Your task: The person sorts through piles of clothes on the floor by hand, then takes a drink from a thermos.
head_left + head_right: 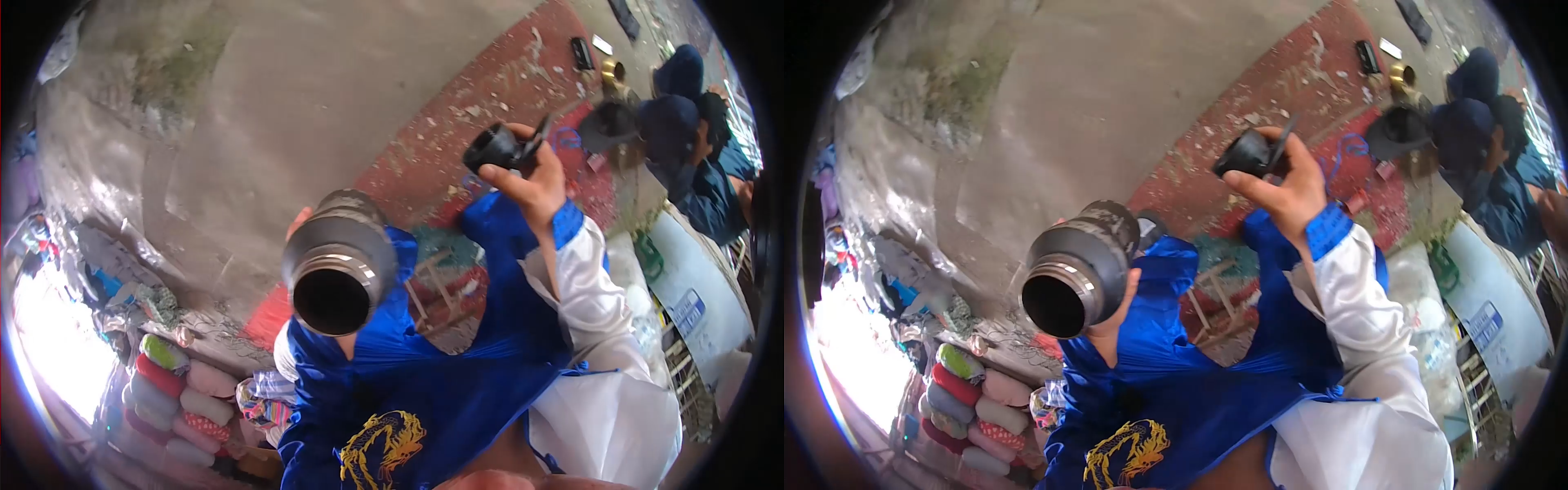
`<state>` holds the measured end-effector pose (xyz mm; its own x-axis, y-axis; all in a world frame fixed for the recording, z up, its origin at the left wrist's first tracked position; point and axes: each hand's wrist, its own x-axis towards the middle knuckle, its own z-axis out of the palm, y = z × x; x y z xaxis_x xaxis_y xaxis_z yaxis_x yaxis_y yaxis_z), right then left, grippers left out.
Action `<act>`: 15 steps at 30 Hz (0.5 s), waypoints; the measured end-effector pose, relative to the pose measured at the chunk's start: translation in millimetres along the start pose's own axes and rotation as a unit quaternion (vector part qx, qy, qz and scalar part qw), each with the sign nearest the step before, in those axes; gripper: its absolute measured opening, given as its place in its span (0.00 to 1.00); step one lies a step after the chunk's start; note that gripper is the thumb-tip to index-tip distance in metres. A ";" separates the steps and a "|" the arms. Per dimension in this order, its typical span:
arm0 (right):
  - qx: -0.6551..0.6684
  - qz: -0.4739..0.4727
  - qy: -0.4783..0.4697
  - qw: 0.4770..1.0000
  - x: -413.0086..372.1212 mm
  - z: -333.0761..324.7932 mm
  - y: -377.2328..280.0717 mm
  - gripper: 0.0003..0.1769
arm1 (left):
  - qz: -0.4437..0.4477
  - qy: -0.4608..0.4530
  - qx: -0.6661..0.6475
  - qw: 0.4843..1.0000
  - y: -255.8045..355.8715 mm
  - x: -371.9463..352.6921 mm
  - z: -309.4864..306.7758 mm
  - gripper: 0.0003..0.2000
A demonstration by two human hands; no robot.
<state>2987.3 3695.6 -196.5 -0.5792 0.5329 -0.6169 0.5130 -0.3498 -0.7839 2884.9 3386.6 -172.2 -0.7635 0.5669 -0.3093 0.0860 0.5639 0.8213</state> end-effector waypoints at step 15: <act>0.062 -0.165 -0.010 0.984 -91.4 1.4 20.6 0.39 | 0.290 0.194 -0.303 0.887 53.5 -37.5 35.2 0.54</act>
<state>3049.9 3638.6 -156.4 -0.7140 0.6184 -0.3284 0.2145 -0.2534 -0.9433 2940.6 3416.7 -133.5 -0.8761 0.3404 0.3415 0.2664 -0.2487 0.9312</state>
